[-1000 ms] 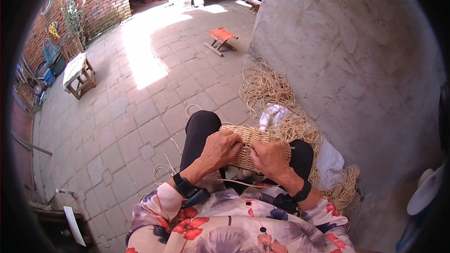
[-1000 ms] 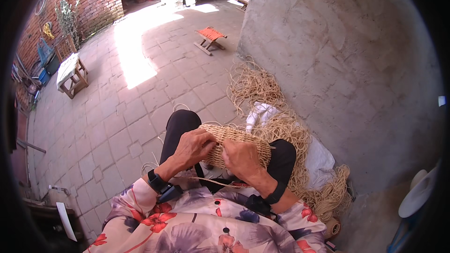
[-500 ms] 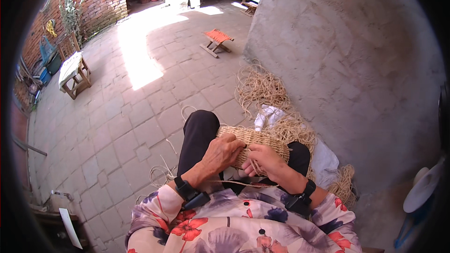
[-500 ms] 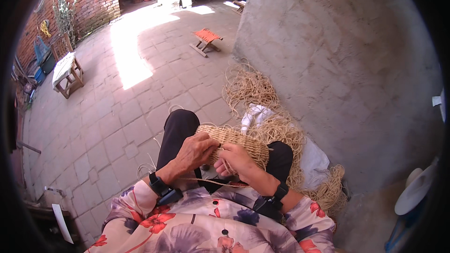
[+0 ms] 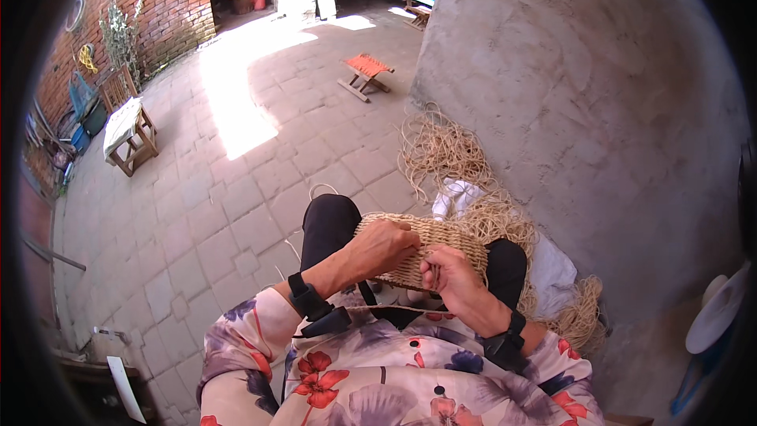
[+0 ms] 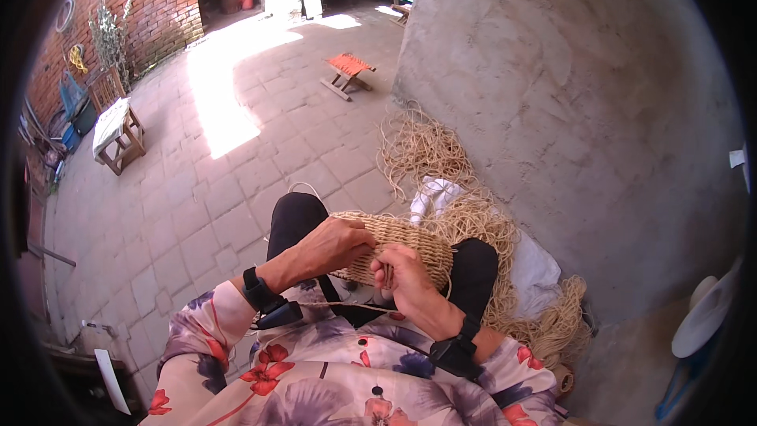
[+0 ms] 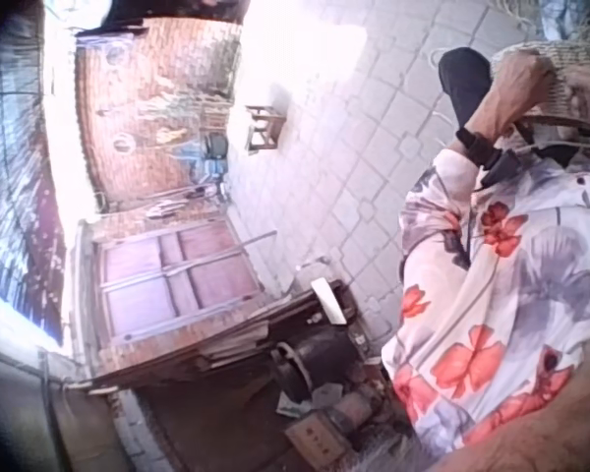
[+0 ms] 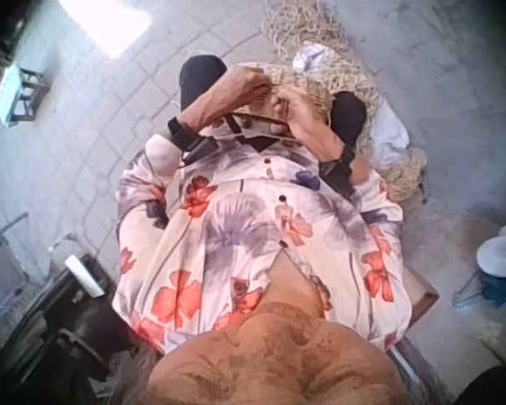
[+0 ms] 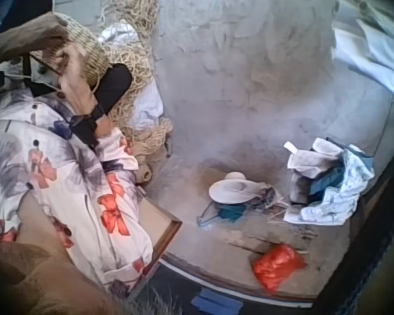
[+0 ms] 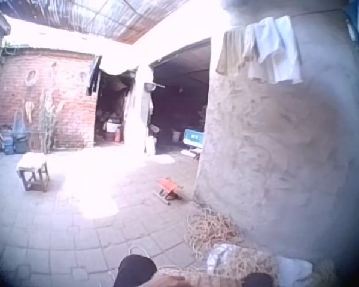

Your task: Weaving a wicker or straw basket by hand.

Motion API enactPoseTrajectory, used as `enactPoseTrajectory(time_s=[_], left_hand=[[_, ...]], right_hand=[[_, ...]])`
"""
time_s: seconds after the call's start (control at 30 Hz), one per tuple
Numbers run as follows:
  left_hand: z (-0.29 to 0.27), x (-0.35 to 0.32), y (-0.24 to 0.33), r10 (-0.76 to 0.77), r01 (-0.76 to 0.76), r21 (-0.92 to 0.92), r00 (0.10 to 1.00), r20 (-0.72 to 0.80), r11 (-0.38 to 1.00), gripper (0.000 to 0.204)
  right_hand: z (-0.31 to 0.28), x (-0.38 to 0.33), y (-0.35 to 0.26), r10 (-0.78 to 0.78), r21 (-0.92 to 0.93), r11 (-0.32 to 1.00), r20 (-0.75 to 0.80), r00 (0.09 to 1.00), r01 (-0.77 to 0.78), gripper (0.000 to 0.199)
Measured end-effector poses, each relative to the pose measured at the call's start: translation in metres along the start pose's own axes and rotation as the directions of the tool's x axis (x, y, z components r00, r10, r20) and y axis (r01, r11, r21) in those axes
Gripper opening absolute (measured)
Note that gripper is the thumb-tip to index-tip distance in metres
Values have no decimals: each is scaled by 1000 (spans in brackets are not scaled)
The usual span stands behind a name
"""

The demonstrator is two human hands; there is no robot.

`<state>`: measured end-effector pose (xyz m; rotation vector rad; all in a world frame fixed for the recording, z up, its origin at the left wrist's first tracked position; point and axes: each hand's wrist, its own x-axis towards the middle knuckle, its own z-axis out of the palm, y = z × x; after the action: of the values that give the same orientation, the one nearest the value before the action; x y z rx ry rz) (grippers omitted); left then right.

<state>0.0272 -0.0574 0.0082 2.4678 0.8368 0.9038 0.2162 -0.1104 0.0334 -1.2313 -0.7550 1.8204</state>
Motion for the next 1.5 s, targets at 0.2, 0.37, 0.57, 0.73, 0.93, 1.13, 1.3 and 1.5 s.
enactPoseTrajectory(time_s=[0.2,0.37,0.57,0.73,0.93,1.13,1.3,1.5], left_hand=[[2,5,8,-3,1,49,999,35,999,8],[6,5,10,-12,11,51,1000,13,999,8],[12,2,9,-30,33,122,999,-30,992,8],[15,-3,9,-30,38,111,997,-72,993,7],[10,1,8,-42,38,141,999,26,989,4],[1,14,9,46,-64,185,994,100,981,4],[3,28,5,64,-121,276,976,206,953,11],[-38,8,-6,-100,80,404,995,30,911,13]], right_hand=[[-14,2,-1,-410,-798,498,129,903,340,12],[-25,10,3,-602,-892,-241,446,662,382,15],[-18,13,10,-654,-932,-261,364,663,253,16],[-7,2,-2,-533,-892,305,130,836,334,16],[-9,-1,-6,10,-262,965,-15,1000,-14,16],[-17,4,4,-39,-91,995,29,999,41,15],[-21,4,4,-35,-53,998,69,997,39,20],[-57,-21,-45,-854,-883,-212,376,360,419,39]])
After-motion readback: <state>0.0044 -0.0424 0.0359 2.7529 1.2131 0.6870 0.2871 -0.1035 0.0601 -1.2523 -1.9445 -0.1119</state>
